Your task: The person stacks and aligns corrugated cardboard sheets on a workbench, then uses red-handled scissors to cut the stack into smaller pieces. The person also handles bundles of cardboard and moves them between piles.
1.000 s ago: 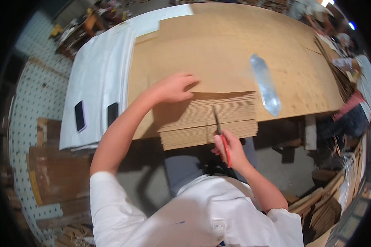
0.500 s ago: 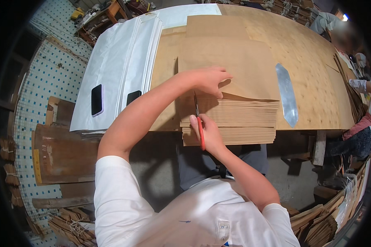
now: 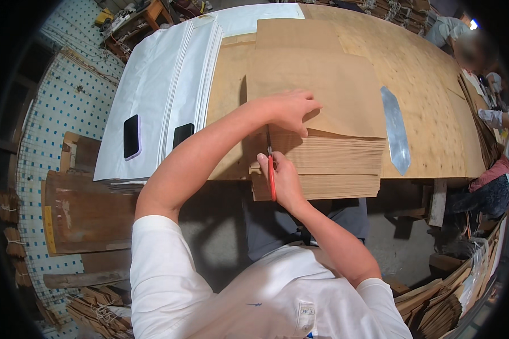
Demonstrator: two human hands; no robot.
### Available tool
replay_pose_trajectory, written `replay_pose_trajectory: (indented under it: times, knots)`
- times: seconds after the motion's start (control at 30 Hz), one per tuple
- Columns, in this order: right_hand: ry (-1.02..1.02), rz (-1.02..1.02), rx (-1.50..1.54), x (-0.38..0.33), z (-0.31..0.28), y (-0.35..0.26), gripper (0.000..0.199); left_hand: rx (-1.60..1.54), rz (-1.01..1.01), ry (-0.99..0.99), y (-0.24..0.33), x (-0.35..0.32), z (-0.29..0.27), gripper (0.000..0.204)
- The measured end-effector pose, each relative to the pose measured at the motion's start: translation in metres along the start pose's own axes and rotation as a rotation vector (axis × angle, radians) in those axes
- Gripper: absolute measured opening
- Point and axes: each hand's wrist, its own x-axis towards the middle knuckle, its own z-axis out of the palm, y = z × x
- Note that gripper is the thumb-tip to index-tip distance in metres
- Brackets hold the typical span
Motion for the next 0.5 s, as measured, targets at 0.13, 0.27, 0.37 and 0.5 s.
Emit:
replay_pose_trajectory:
  times: [0.13,0.27,0.37,0.5]
  knots:
    - [-0.020,-0.004,-0.018,-0.003,0.001,0.004,0.050,0.003,0.046,0.066,-0.003,-0.001,0.003,0.065]
    - [-0.122,-0.006,0.051,-0.031,-0.008,0.015,0.044,0.007,0.052,0.103,-0.003,0.004,0.000,0.028]
    - [-0.227,0.025,0.185,-0.063,-0.031,0.015,0.039,0.098,0.041,0.240,-0.006,0.018,-0.020,0.014]
    - [-0.285,0.104,0.253,-0.081,-0.059,0.001,0.043,0.295,-0.085,0.250,-0.026,0.048,-0.142,0.015]
